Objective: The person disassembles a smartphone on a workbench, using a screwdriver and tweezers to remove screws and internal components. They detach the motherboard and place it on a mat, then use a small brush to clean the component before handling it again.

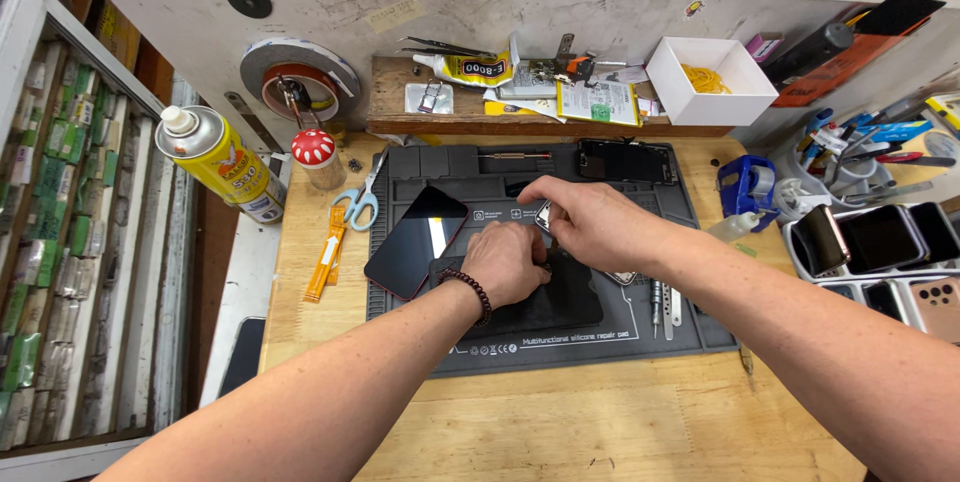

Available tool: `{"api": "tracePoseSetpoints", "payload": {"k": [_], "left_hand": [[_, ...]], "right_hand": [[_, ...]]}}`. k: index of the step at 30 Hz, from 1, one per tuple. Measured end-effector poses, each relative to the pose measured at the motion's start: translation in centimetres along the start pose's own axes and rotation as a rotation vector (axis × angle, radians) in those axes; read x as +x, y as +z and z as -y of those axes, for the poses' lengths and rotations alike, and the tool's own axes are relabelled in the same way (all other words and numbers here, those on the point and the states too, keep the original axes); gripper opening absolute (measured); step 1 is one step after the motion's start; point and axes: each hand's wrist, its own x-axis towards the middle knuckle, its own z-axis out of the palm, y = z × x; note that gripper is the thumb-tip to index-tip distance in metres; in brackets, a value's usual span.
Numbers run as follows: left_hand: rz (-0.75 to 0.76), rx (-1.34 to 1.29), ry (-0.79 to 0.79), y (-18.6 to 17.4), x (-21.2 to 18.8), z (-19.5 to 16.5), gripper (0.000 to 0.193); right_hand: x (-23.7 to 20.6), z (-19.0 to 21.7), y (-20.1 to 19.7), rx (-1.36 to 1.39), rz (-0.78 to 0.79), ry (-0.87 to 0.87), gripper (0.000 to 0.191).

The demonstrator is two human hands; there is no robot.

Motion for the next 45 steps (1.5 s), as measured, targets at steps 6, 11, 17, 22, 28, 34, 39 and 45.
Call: {"api": "tracePoseSetpoints", "payload": {"k": [6,11,17,22,28,34,39,45], "left_hand": [[-0.081,-0.029,0.054,-0.3,-0.9,0.6,0.025],[-0.145,0.054,0.173,0.3,-0.8,0.8,0.024],[-0.174,0.097,0.278,-0.1,-0.7,1.5,0.018],[-0.153,-0.085,0.207,-1.3,-1.4,1.2,0.019],[0.222,-1.371,-0.04,-4.2,-2.5,0.1,0.018],[0.541,-1.943,-0.114,-5.3,-4.4,-1.0,0.021],[0.606,-2.106,-0.21,-5.6,-4.8,-2.2,0.023],[0.577,-2.174,-0.255,-6.0,-5.0,-3.0,0.018]], "right_hand": [[-2.6,-4.7,0.0,0.489,-0.261,0.414,0.029],[-8.1,-7.3,4.6,0.962,-0.639,0.647,0.023],[-9.1,-4.6,9.9,0.682,-0.636,0.649,0.023],[-9.1,-2.8,10.0,0.436,-0.64,0.625,0.027],[-10.7,-1.8,9.8,0.275,-0.717,0.618,0.03],[-11.5,-1.8,10.4,0.07,-0.505,0.793,0.024],[-11.2,-2.3,10.5,0.057,-0.429,0.768,0.024],[-10.6,-2.8,10.2,0.091,-0.372,0.784,0.03]]}}
